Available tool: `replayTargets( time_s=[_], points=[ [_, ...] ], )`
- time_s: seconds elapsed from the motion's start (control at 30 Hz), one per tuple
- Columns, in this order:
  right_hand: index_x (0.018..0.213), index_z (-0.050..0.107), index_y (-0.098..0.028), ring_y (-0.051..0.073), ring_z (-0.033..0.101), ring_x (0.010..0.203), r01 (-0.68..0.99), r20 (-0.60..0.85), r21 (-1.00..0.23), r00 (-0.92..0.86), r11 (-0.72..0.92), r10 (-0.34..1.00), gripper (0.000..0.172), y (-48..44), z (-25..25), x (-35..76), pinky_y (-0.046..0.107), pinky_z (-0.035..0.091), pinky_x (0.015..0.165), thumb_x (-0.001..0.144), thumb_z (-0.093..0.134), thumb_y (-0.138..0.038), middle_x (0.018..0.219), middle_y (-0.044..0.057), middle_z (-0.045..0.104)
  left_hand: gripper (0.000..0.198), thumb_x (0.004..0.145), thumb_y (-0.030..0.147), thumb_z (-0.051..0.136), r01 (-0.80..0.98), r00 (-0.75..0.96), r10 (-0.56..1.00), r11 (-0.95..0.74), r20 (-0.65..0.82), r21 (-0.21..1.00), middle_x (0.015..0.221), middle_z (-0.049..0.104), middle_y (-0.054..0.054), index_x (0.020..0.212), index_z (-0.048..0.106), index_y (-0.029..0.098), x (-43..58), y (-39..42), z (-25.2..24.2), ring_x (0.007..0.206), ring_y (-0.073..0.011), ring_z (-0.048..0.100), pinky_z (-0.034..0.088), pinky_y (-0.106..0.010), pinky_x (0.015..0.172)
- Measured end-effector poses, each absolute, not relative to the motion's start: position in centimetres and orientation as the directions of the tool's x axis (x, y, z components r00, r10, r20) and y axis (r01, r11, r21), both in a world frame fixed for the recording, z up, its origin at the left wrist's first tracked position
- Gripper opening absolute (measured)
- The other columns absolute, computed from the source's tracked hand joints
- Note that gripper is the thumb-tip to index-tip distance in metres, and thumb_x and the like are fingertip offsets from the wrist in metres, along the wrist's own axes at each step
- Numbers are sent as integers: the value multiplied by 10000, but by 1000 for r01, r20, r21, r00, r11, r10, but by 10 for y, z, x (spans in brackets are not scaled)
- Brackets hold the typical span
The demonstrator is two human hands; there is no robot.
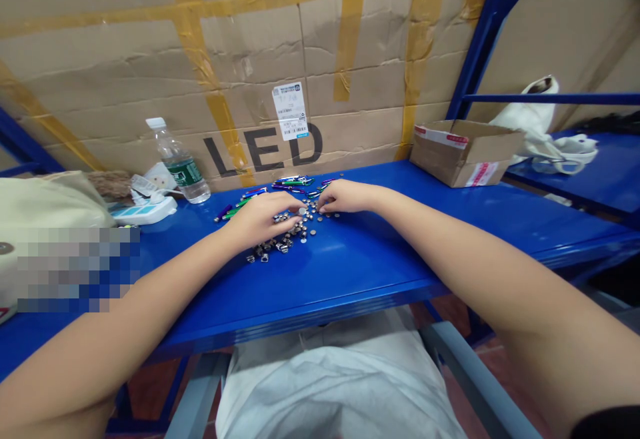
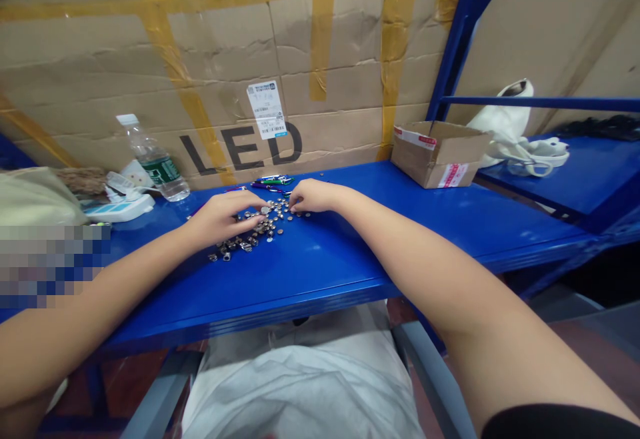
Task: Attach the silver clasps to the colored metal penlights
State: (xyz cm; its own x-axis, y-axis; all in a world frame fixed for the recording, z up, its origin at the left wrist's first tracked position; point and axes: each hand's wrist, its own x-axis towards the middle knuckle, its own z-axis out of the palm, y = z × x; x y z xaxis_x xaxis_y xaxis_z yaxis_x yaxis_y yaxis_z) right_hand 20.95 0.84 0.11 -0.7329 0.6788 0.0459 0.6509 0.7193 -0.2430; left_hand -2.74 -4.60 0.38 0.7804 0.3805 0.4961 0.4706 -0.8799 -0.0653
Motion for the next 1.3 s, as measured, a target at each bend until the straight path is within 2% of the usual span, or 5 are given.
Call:
replayTargets(
  time_s=[0.3,0.47,0.73,1.0,1.3],
  points=[
    [915,726,-179,152,617,753,693,26,-214,-700,688,713,188,2,5,206,249,420,649,780,605,-226,889,48,724,220,904,303,511,467,792,381,-881,477,-72,982,711,-63,1035,642,185,-26,-48,6,906,-175,659,521,-304,822],
    [870,686,-167,137,601,688,732,9,-242,-655,637,756,152,-5,8,202,233,404,588,735,627,-206,816,32,706,223,906,302,518,456,795,360,-886,488,-90,987,711,-64,1045,643,180,-26,-47,5,903,-172,661,519,-293,825],
    [801,678,-160,136,612,712,682,-3,-304,-699,665,716,90,-2,8,209,227,422,610,733,667,-217,812,32,702,217,910,300,519,432,805,323,-894,498,-119,972,712,-67,1029,646,170,-26,-47,5,886,-168,664,521,-285,800],
    [940,721,-162,132,587,703,703,190,-205,-654,681,732,199,6,0,198,239,385,624,817,578,-226,855,53,709,221,911,303,520,432,804,324,-894,498,-116,958,713,-65,1031,651,171,-26,-47,5,875,-166,667,525,-280,785],
    [951,712,-148,125,578,673,713,99,-212,-665,668,741,228,-2,0,190,233,397,621,797,543,-137,854,60,714,224,914,318,523,439,811,332,-890,481,-125,973,714,-60,1031,654,179,-26,-47,6,893,-168,669,522,-278,797]
  ],
)
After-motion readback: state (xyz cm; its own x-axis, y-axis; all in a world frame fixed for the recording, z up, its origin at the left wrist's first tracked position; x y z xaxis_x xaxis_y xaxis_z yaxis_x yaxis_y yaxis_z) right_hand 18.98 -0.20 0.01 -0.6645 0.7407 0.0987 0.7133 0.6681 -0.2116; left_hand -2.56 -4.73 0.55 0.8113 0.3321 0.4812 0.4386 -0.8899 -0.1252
